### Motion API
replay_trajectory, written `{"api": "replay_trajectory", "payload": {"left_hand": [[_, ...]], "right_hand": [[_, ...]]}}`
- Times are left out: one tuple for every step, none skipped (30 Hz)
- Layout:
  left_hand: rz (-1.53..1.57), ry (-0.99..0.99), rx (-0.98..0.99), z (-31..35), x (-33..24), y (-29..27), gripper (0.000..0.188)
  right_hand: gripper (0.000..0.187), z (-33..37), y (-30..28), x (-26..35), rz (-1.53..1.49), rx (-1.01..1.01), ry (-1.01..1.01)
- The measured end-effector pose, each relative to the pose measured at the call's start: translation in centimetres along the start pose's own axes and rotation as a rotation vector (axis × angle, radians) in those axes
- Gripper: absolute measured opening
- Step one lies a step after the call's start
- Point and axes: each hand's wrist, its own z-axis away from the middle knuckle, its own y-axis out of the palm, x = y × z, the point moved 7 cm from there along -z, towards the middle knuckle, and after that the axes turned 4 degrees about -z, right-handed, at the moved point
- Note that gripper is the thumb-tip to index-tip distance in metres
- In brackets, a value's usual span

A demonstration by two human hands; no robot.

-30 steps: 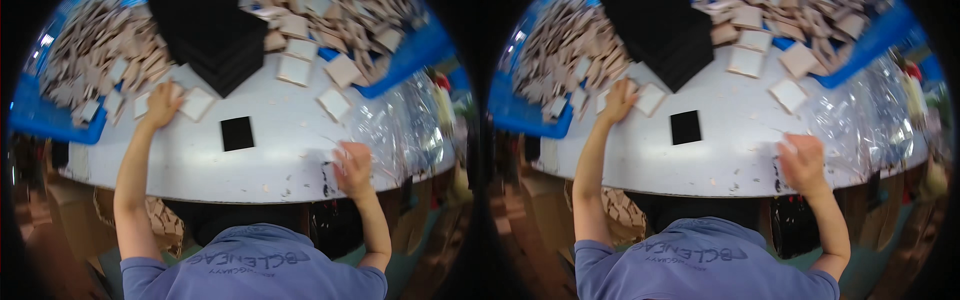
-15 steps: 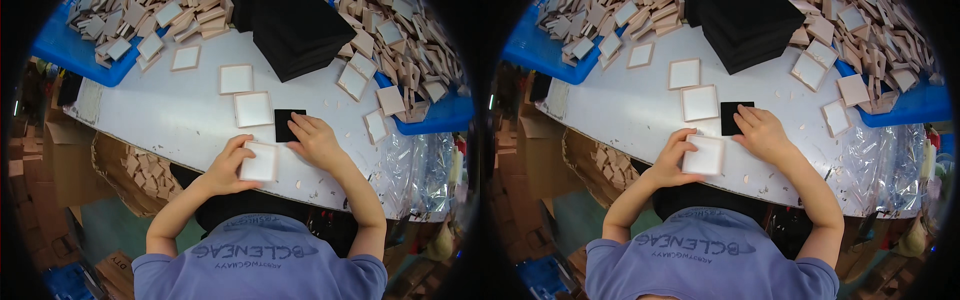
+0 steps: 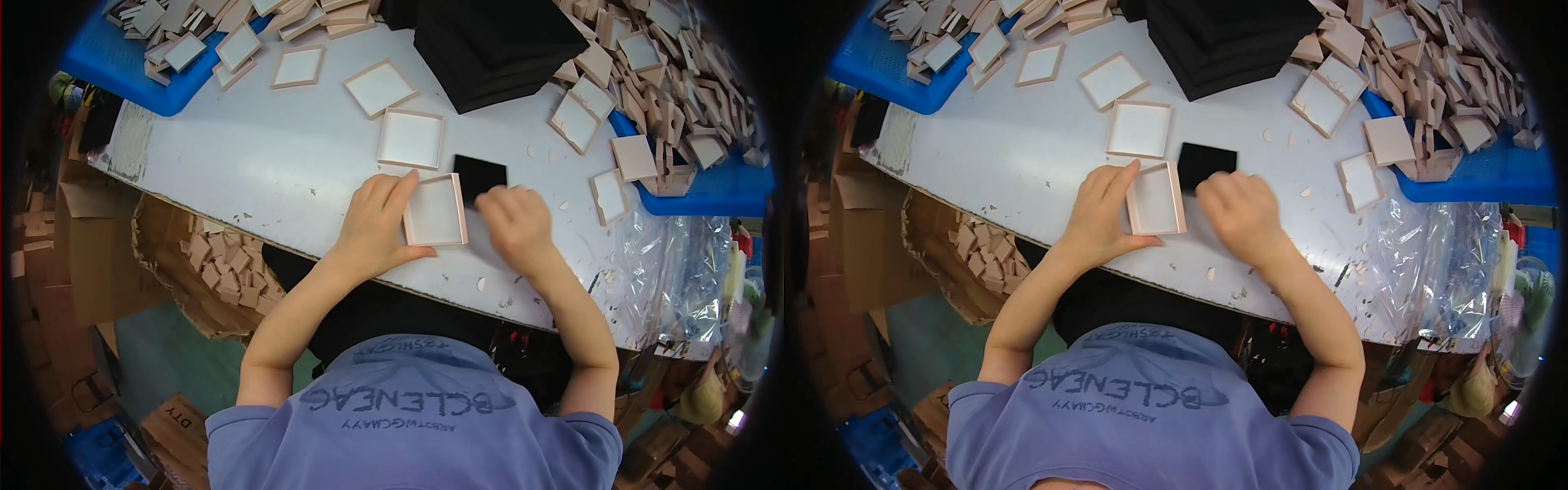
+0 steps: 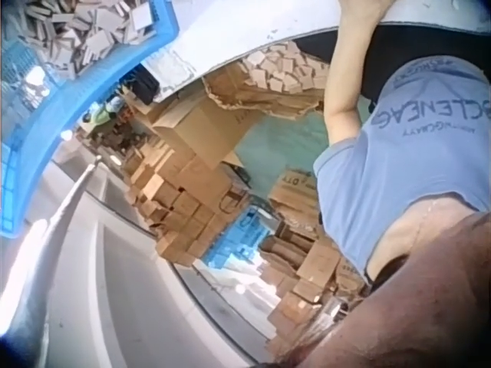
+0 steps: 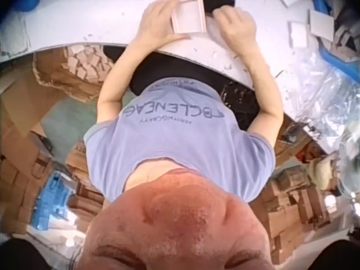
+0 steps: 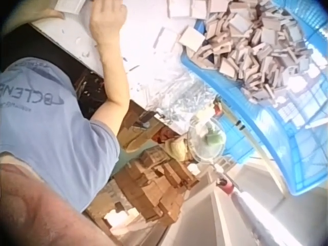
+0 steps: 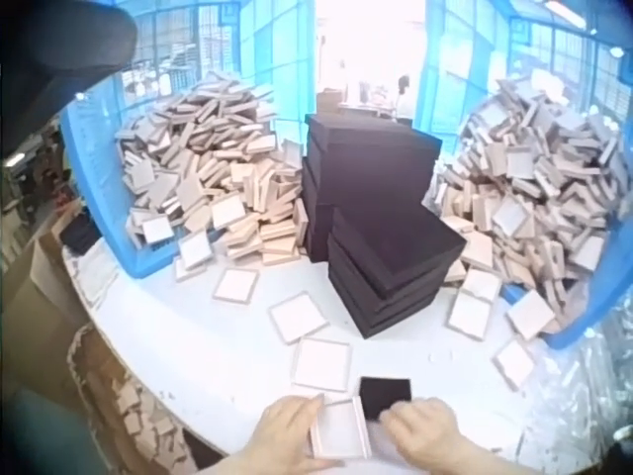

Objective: Assembling and filling small gift boxes with foam inserts in a manufacturing facility.

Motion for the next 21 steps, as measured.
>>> {"api": "replay_trajectory", "payload": {"left_hand": [[-0.034, -0.021, -0.008, 0.3, 0.2, -0.2, 0.099], [-0.036, -0.028, -0.010, 0.3, 0.2, -0.2, 0.099], [-0.046, -0.010, -0.011, 0.3, 0.1, -0.3, 0.099], [-0.056, 0.011, -0.008, 0.4, 0.0, -0.3, 0.098], [-0.059, 0.006, -0.004, 0.4, 0.0, -0.1, 0.098], [-0.029, -0.008, -0.013, 0.1, 0.0, 0.3, 0.097], [0.004, -0.016, -0.024, -0.2, 0.0, 0.5, 0.096], [0.004, -0.013, -0.023, -0.3, 0.1, 0.5, 0.096], [0.020, -0.025, -0.024, -0.4, 0.3, 0.4, 0.098], [0.039, -0.040, -0.025, -0.4, 0.5, 0.5, 0.099], [0.043, -0.039, -0.024, -0.4, 0.4, 0.5, 0.099], [0.028, -0.020, 0.007, -0.4, 0.2, 0.7, 0.099], [0.013, 0.005, 0.039, -0.6, 0.0, 0.9, 0.100], [0.018, 0.012, 0.040, -0.7, 0.0, 0.8, 0.100], [-0.004, 0.031, 0.078, -0.7, -0.2, 0.9, 0.098], [-0.027, 0.047, 0.115, -0.6, -0.3, 1.0, 0.097], [-0.021, 0.051, 0.114, -0.7, -0.5, 0.8, 0.097], [-0.083, 0.058, 0.142, -0.6, -0.6, 0.9, 0.093], [-0.152, 0.055, 0.168, -0.4, -0.6, 0.9, 0.089], [-0.157, 0.042, 0.166, -0.1, -0.4, 0.8, 0.089], [-0.142, 0.061, 0.125, 0.1, -0.4, 0.8, 0.088]], "right_hand": [[0.023, -0.3, -1.0, -1.0, 0.035, -0.102, 0.045], [0.023, -0.5, -1.4, -1.0, 0.029, -0.101, 0.040], [0.023, -0.7, -2.4, -0.9, 0.035, -0.163, 0.027], [0.023, -0.5, -3.1, -0.5, 0.040, -0.226, 0.020], [0.023, -0.8, -2.5, 0.9, -0.076, -0.188, -0.089], [0.017, -1.1, -1.6, 2.6, -0.119, -0.089, -0.187], [0.018, -0.8, 0.1, 3.2, -0.165, 0.078, -0.234], [0.020, -0.2, 1.8, 3.7, -0.211, 0.246, -0.280], [0.020, -0.3, 1.8, 3.7, -0.209, 0.245, -0.277], [0.020, -0.4, 1.8, 3.6, -0.271, 0.235, -0.280], [0.020, -0.5, 1.9, 3.5, -0.332, 0.225, -0.282], [0.020, -0.5, 2.2, 3.6, -0.331, 0.229, -0.278], [0.020, -0.5, 2.5, 3.7, -0.367, 0.233, -0.299], [0.020, -0.5, 2.7, 3.8, -0.402, 0.238, -0.319], [0.020, -0.6, 2.7, 3.6, -0.396, 0.241, -0.312], [0.019, -0.6, 3.0, 3.2, -0.475, 0.300, -0.261], [0.018, -0.6, 3.3, 2.8, -0.554, 0.360, -0.209], [0.018, -1.1, 2.4, 1.5, -0.572, 0.263, -0.142], [0.018, -1.6, 1.5, -0.2, -0.596, 0.165, -0.082], [0.020, -1.0, 1.4, -3.9, -0.450, 0.057, 0.137], [0.023, -0.5, 0.1, -7.7, -0.338, -0.067, 0.316]]}}
